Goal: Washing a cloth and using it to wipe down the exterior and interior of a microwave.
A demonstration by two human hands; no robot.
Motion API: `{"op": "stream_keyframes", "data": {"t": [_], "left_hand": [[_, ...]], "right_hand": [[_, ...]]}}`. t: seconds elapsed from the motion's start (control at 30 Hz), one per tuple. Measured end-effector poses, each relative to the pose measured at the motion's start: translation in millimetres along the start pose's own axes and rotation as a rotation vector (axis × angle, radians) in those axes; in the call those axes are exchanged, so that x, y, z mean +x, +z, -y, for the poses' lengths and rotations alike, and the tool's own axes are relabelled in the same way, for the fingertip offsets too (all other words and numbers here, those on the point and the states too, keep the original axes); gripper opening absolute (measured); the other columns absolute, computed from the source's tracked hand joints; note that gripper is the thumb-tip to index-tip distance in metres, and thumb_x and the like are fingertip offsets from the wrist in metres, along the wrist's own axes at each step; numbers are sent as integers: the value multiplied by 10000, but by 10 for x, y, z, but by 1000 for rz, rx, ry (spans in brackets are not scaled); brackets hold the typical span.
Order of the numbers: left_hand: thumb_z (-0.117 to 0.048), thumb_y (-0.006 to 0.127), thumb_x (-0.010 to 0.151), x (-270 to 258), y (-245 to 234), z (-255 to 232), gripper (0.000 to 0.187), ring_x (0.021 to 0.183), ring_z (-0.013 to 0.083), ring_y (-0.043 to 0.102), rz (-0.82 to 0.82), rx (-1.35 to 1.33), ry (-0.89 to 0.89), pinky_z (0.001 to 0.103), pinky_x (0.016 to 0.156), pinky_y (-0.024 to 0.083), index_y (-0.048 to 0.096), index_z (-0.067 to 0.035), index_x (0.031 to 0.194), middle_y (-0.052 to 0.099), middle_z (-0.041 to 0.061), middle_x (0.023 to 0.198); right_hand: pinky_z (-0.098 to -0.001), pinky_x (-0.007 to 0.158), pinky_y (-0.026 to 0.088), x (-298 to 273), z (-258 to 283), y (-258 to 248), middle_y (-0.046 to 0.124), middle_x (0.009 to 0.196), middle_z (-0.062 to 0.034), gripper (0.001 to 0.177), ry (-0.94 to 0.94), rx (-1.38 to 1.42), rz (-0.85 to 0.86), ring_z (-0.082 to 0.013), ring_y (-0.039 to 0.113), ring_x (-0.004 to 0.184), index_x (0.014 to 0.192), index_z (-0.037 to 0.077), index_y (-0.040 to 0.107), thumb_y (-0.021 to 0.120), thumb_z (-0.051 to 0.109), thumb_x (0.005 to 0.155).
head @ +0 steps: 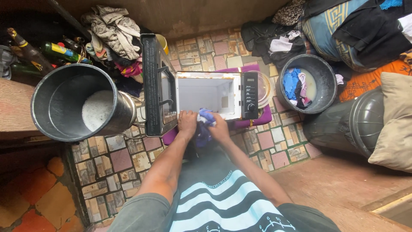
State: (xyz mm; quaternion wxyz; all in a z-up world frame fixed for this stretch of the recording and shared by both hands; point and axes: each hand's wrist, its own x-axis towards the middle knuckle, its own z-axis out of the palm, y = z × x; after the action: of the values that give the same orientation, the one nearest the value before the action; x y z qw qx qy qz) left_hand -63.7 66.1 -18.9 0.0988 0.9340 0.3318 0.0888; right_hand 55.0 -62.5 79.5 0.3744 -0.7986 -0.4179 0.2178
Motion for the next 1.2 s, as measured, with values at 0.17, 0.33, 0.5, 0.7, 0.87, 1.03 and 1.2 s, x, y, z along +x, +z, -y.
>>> {"op": "stream_keyframes", "data": {"t": [0.17,0.33,0.5,0.7,0.87,1.03,1.2], "left_hand": [[-282,867,704,26,-455,-45,312,993,330,651,52,-141,9,457,993,468,742,-105,928,713,99,952],[-288,886,681,9,-476,-23,354,989,326,652,32,-169,38,457,996,472,731,-103,941,709,95,949],[-301,894,664,11,-441,-20,370,981,321,652,25,-176,31,464,1000,472,733,-107,934,707,86,940],[-318,893,640,28,-474,-59,384,977,311,653,22,-149,19,454,989,472,741,-111,925,713,81,927],[-339,885,666,25,-457,-64,388,977,307,653,35,-139,14,444,992,470,738,-108,941,715,78,929],[-350,886,676,54,-487,-77,388,982,307,655,56,-142,-7,443,1001,470,736,-106,937,716,80,932],[-320,886,649,47,-563,-111,381,969,317,657,87,-146,-33,456,980,478,748,-99,927,723,90,930]], "right_hand": [[-379,894,576,87,-304,-478,731,1102,-91,533,402,920,54,-252,706,993,1295,31,619,796,78,794],[-416,909,544,-7,-631,-523,704,1127,-109,522,566,937,-119,-274,668,1018,1331,-3,605,798,103,858],[-505,996,427,-254,-230,-474,488,1334,-254,761,240,-173,-356,-442,524,1213,1415,64,474,667,-38,687],[-476,1049,466,-207,-511,-391,571,1288,-114,479,196,-282,-342,-373,588,1216,1333,123,582,675,25,873],[-460,1020,481,22,-497,-446,545,1262,-169,355,279,-211,-415,-342,603,1168,1200,33,575,678,121,872],[-493,1116,405,-9,-205,-272,504,1378,-239,534,-22,-359,-235,-420,487,1305,1411,3,532,723,214,959],[-517,1109,351,-42,-14,-45,449,1432,-276,766,80,-556,-134,-454,403,1327,1445,0,491,769,147,746]]}}
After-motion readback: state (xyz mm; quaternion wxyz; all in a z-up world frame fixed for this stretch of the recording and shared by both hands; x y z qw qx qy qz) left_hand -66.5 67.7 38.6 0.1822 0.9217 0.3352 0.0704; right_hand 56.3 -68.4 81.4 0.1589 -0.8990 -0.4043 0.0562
